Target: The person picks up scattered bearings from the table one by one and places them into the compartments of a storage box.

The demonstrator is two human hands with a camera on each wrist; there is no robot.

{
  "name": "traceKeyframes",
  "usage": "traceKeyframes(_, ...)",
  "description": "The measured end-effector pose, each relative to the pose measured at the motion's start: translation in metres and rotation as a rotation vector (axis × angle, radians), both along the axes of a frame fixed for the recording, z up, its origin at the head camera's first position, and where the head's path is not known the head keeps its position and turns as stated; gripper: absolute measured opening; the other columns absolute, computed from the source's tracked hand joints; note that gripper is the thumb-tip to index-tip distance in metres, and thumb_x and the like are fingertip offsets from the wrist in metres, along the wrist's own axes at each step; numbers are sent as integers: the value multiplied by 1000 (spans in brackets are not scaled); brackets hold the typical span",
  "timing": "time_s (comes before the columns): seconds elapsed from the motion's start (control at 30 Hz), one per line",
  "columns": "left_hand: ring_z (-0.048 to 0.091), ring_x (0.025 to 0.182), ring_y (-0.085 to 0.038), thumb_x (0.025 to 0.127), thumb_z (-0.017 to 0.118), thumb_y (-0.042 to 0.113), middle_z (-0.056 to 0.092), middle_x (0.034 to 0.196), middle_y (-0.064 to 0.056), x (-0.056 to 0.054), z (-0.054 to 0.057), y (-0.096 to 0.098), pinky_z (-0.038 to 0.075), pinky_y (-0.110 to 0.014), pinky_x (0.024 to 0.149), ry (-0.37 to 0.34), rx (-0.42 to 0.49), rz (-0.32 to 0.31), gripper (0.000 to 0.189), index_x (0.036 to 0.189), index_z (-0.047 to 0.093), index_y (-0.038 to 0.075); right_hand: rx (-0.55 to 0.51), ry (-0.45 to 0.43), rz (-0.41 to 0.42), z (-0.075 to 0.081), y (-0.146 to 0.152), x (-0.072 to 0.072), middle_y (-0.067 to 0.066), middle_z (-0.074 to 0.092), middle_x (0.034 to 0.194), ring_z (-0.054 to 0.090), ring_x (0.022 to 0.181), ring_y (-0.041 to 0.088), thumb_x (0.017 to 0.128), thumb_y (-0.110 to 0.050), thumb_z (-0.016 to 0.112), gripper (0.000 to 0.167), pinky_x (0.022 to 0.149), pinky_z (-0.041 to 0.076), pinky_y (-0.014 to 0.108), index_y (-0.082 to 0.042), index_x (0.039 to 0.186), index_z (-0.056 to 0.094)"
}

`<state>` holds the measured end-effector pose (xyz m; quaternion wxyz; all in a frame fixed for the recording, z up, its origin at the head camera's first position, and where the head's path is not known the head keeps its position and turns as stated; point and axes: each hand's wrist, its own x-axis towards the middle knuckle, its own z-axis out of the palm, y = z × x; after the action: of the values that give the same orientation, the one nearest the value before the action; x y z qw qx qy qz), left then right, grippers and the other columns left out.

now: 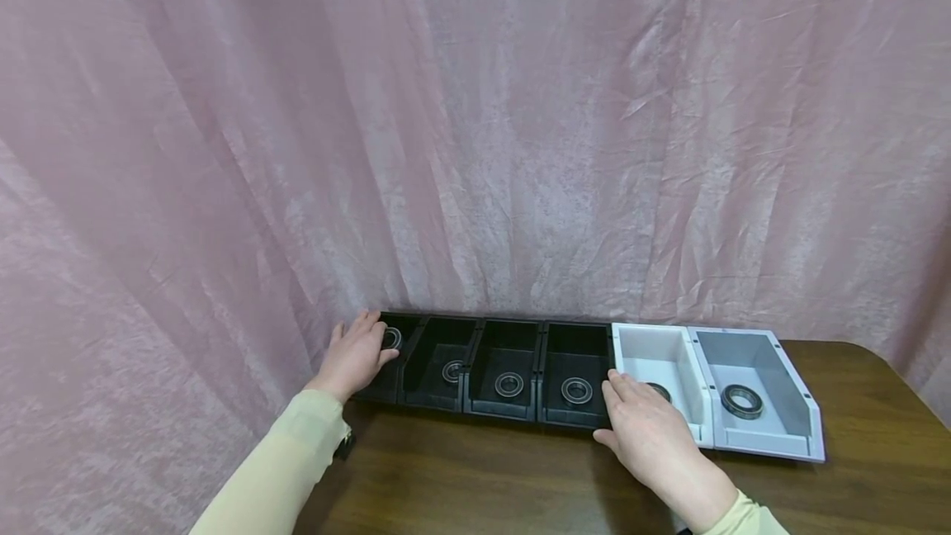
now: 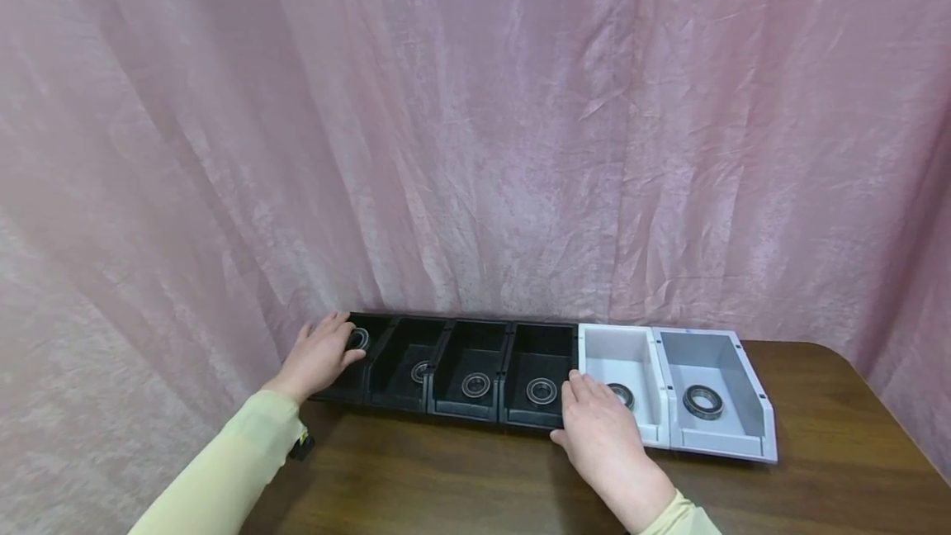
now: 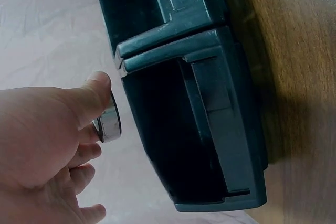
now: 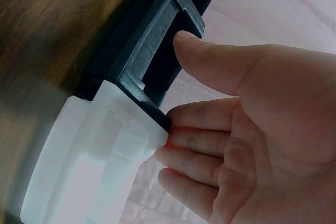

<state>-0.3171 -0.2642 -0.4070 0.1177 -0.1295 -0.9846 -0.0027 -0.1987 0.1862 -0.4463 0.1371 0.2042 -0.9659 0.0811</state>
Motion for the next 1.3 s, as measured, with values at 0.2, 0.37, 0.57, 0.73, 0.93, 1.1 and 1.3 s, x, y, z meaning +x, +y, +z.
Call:
traceKeyframes(0.2,33,160,-49,106,75,31,44,167,-31,-8,-4,2,25,-76,126,-25,-8,17,57,144,63,-10,4,18,-6,0,0,-1,31,65,146,62,138,46,90,-29,92,65,116,51,56,14,134,69)
traceKeyframes(0.37,33,160,-50,106,75,30,44,167,-32,-14,-8,2,27,-75,125,-36,2,23,58,144,62,-11,-2,35,-4,0,-1,-2,30,65,145,63,137,45,89,-29,93,65,115,51,56,13,133,70)
traceKeyframes(0.57,35,159,-51,107,75,27,45,165,-33,-23,-12,0,28,-75,125,-39,-1,20,55,143,62,-12,-1,40,-12,-1,0,-1,30,65,146,63,137,45,89,-29,93,65,115,51,56,13,134,70)
traceKeyframes(0.73,34,159,-50,106,76,27,47,164,-33,-25,-16,-1,31,-73,124,-64,-18,29,53,141,64,-12,-2,37,-13,-1,0,-2,30,65,147,63,138,45,89,-28,93,65,115,51,56,13,134,69)
traceKeyframes(0.93,33,160,-50,105,77,24,47,164,-34,-26,-24,-3,31,-71,125,-73,-19,31,50,137,66,-12,-12,46,-11,-2,-2,-1,29,65,146,63,137,45,88,-28,94,65,115,52,56,13,134,70)
traceKeyframes(1.1,35,158,-52,103,78,20,48,162,-35,-27,-31,-4,30,-71,126,-75,-21,16,48,137,66,-12,-7,53,-14,-4,-2,0,30,65,146,64,137,45,88,-28,94,66,115,51,56,13,134,70)
traceKeyframes(1.3,40,155,-52,101,79,15,51,160,-35,-32,-44,-6,32,-70,125,-67,-31,-4,43,133,68,-11,-7,34,-21,-4,-1,-1,30,65,146,63,138,45,89,-28,93,65,116,51,56,12,134,70)
